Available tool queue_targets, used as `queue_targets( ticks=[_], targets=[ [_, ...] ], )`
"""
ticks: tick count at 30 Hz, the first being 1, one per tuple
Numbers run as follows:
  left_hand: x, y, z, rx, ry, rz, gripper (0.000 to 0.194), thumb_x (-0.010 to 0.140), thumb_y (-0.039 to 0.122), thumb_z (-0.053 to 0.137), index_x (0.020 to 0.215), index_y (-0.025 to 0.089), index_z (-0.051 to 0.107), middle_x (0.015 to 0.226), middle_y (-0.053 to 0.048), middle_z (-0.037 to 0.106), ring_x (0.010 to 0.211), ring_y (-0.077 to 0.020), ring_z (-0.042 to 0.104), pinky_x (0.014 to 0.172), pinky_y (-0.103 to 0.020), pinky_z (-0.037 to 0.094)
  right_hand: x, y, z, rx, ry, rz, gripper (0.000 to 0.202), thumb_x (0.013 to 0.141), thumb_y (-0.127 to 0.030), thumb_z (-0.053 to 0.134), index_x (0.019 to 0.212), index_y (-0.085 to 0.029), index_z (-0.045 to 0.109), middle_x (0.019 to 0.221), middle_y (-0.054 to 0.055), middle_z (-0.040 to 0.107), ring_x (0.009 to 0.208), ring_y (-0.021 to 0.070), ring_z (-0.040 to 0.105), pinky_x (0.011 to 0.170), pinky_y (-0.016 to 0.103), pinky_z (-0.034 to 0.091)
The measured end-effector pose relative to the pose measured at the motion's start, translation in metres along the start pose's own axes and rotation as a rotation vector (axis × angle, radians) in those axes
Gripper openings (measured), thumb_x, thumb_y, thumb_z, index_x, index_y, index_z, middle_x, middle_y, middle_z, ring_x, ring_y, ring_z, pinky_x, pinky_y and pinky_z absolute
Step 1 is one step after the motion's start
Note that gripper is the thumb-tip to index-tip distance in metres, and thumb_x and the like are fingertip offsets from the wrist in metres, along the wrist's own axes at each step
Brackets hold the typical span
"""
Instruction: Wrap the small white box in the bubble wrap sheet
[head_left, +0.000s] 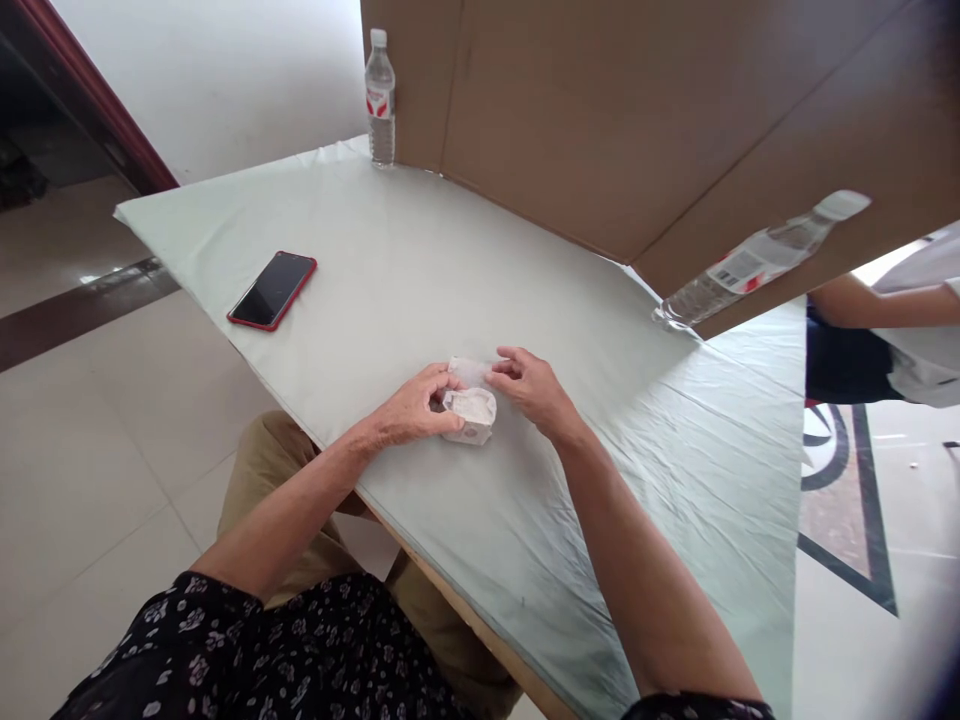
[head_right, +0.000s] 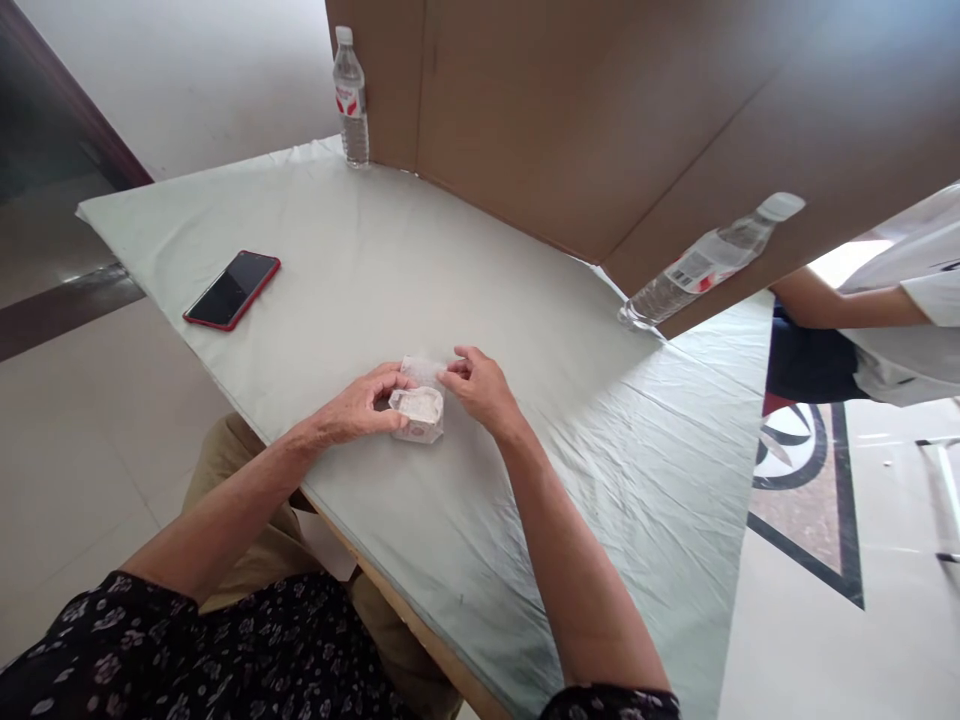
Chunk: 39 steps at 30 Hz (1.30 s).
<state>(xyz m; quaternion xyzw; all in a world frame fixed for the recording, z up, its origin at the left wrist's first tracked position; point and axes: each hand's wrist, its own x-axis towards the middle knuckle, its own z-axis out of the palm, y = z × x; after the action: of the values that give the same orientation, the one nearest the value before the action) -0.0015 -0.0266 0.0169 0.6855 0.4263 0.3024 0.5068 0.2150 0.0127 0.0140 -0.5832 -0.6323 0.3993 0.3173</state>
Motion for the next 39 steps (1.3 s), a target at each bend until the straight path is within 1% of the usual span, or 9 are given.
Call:
queue_targets(
  ticks=[5, 10, 15, 19, 23, 27, 32, 35, 39],
  targets=[
    [0.001, 0.001, 0.0, -0.083, -0.02, -0.059, 0.037, 0.066, 0.03, 0.066, 0.1, 0.017, 0.065, 0.089, -0.001, 0.058, 0.075, -0.0138, 0.051, 0.068, -0.026, 0.04, 0.003, -0.009, 0.007, 0.225, -0.149, 0.011, 0.031, 0.068, -0.038, 0.072, 0.092, -0.019, 0.071, 0.077, 0.0, 0.066, 0.07, 0.015, 0.056, 0.067, 0.03, 0.045],
    [0.004, 0.001, 0.001, -0.179, -0.011, -0.074, 0.036, 0.064, 0.027, 0.067, 0.098, 0.015, 0.064, 0.082, 0.001, 0.059, 0.071, -0.0124, 0.05, 0.066, -0.025, 0.039, -0.015, -0.018, 0.005, 0.369, -0.148, 0.009, 0.022, 0.068, -0.04, 0.073, 0.074, -0.02, 0.068, 0.066, -0.004, 0.057, 0.063, 0.0116, 0.046, 0.064, 0.028, 0.039],
    [0.004, -0.002, 0.003, -0.242, 0.007, -0.026, 0.043, 0.066, 0.026, 0.07, 0.107, 0.016, 0.061, 0.089, -0.001, 0.062, 0.077, -0.0134, 0.055, 0.069, -0.026, 0.042, -0.031, -0.021, 0.003, 0.323, -0.119, -0.015, 0.027, 0.077, -0.047, 0.068, 0.079, -0.02, 0.07, 0.072, -0.001, 0.061, 0.068, 0.0136, 0.05, 0.067, 0.029, 0.042],
    [0.004, -0.008, 0.007, -0.329, 0.066, -0.011, 0.08, 0.067, 0.027, 0.074, 0.14, 0.019, 0.041, 0.1, -0.003, 0.063, 0.084, -0.0152, 0.061, 0.073, -0.027, 0.046, -0.039, -0.019, 0.002, 0.225, -0.157, -0.057, 0.039, 0.071, -0.049, 0.076, 0.099, -0.022, 0.07, 0.086, 0.001, 0.067, 0.072, 0.0156, 0.057, 0.069, 0.031, 0.046],
    [0.004, -0.009, 0.009, -0.365, 0.086, -0.029, 0.103, 0.069, 0.027, 0.071, 0.157, 0.02, 0.018, 0.101, -0.004, 0.065, 0.084, -0.0151, 0.062, 0.077, -0.029, 0.047, -0.043, -0.017, 0.005, 0.047, -0.075, -0.121, 0.045, 0.066, -0.043, 0.08, 0.104, -0.022, 0.069, 0.091, 0.002, 0.068, 0.074, 0.0163, 0.056, 0.07, 0.031, 0.047],
    [0.004, -0.005, 0.008, -0.471, 0.038, -0.039, 0.111, 0.066, 0.026, 0.077, 0.159, 0.019, 0.016, 0.116, -0.011, 0.064, 0.094, -0.0192, 0.065, 0.083, -0.033, 0.049, -0.044, -0.018, 0.008, 0.03, -0.061, -0.095, 0.042, 0.066, -0.044, 0.078, 0.1, -0.02, 0.07, 0.077, 0.0, 0.065, 0.067, 0.015, 0.053, 0.065, 0.03, 0.044],
    [0.003, -0.005, 0.006, -0.588, -0.022, -0.103, 0.11, 0.07, 0.027, 0.08, 0.159, 0.017, 0.014, 0.124, -0.016, 0.065, 0.096, -0.0212, 0.069, 0.085, -0.035, 0.052, -0.043, -0.016, 0.007, 0.174, -0.122, -0.046, 0.037, 0.074, -0.048, 0.073, 0.099, -0.021, 0.071, 0.083, 0.001, 0.069, 0.074, 0.0165, 0.058, 0.07, 0.03, 0.045],
    [0.003, -0.006, 0.006, -0.597, -0.032, -0.102, 0.108, 0.069, 0.025, 0.079, 0.158, 0.019, 0.017, 0.126, -0.016, 0.064, 0.096, -0.0201, 0.069, 0.084, -0.033, 0.053, -0.036, -0.014, 0.01, 0.295, -0.073, -0.032, 0.037, 0.08, -0.054, 0.067, 0.098, -0.022, 0.071, 0.09, 0.002, 0.071, 0.084, 0.0183, 0.062, 0.079, 0.032, 0.047],
    [0.003, -0.004, 0.006, -0.528, -0.039, -0.084, 0.099, 0.071, 0.023, 0.077, 0.156, 0.02, 0.026, 0.12, -0.012, 0.067, 0.094, -0.0188, 0.07, 0.082, -0.03, 0.052, -0.026, -0.014, 0.017, 0.351, -0.023, -0.046, 0.037, 0.079, -0.055, 0.068, 0.096, -0.022, 0.071, 0.091, 0.003, 0.071, 0.086, 0.0189, 0.063, 0.081, 0.033, 0.049]
  ],
)
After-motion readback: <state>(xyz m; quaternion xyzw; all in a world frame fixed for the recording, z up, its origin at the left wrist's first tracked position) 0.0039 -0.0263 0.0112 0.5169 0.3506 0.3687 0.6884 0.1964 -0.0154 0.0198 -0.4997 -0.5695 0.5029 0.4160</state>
